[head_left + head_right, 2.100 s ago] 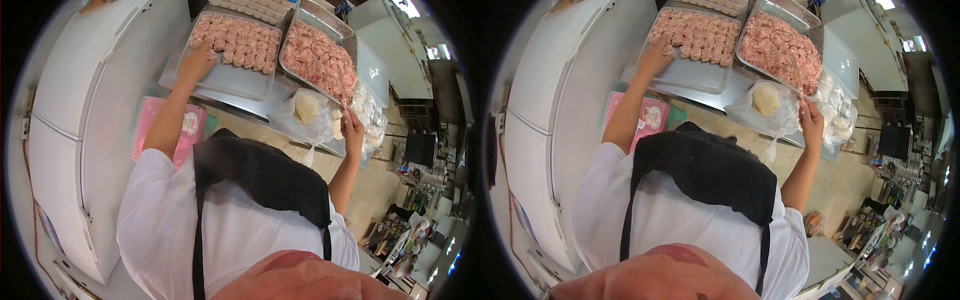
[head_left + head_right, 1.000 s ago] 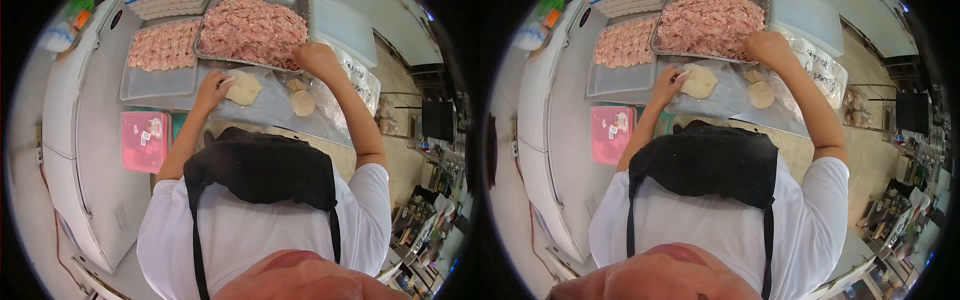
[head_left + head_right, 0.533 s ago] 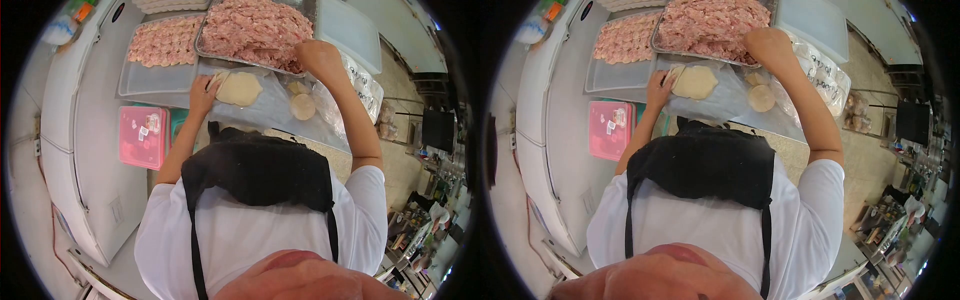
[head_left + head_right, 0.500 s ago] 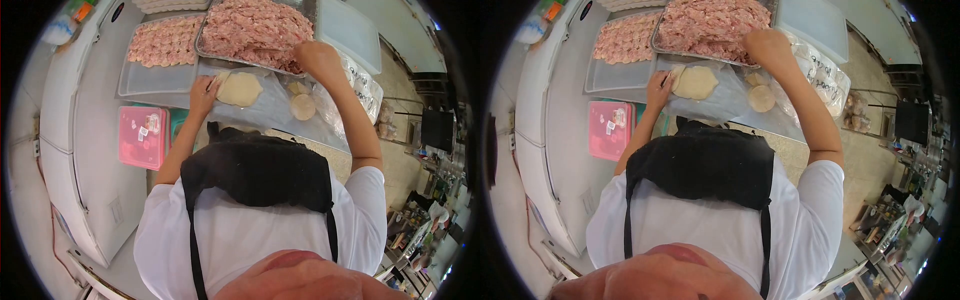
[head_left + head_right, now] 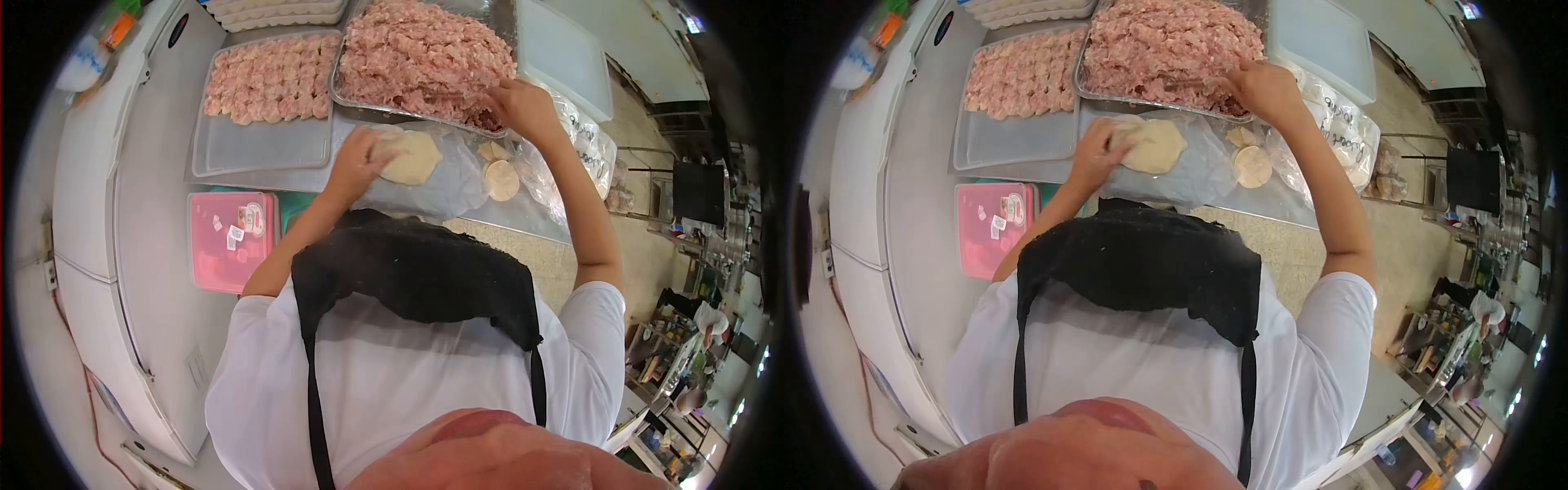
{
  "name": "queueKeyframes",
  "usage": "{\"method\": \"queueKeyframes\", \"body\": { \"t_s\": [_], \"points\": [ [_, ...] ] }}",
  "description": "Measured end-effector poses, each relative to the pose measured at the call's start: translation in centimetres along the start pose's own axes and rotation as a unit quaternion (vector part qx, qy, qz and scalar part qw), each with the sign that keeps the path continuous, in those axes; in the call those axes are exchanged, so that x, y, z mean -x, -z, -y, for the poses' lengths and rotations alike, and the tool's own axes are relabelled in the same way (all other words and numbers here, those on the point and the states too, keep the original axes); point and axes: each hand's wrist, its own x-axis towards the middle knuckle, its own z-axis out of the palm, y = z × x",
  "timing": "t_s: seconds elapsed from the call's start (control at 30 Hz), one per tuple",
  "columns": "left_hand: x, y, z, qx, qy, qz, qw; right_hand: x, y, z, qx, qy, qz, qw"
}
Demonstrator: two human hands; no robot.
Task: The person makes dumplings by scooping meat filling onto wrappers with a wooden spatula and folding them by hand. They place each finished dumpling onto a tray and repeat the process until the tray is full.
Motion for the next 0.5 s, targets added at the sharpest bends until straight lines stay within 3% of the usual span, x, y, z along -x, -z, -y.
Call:
{"method": "queueKeyframes", "body": {
  "t_s": [0.07,0.1,0.17,0.2,0.3,0.37,0.47,0.5],
  "points": [
    [-1.0,-1.5,-0.1,-0.036,-0.161,0.005,0.986,0.4,-0.3,1.6,-0.001,-0.047,0.076,0.996],
    [-1.1,-1.9,0.7,-0.059,-0.160,0.033,0.985,0.6,-0.5,2.6,-0.002,-0.069,0.114,0.991],
    [-1.1,-2.5,2.6,-0.105,-0.160,0.087,0.978,1.8,-2.1,5.2,-0.029,-0.047,0.037,0.998],
    [-1.1,-2.3,2.9,-0.086,-0.139,0.067,0.984,1.9,-2.3,5.8,-0.043,-0.035,-0.001,0.998],
    [-0.6,-1.1,3.4,-0.025,-0.051,0.033,0.998,0.7,-1.5,5.5,-0.029,-0.068,0.065,0.995],
    [-0.5,0.0,2.8,0.027,0.037,0.037,0.998,-0.5,-0.5,5.1,-0.024,-0.066,0.062,0.996],
    [-2.0,-0.3,0.7,-0.057,-0.157,0.015,0.986,-1.1,-0.2,5.8,-0.012,-0.033,0.052,0.998],
    [-2.0,-1.0,0.9,-0.045,-0.135,0.026,0.989,-0.6,-1.4,6.7,-0.016,-0.017,0.047,0.999]
  ]
}}
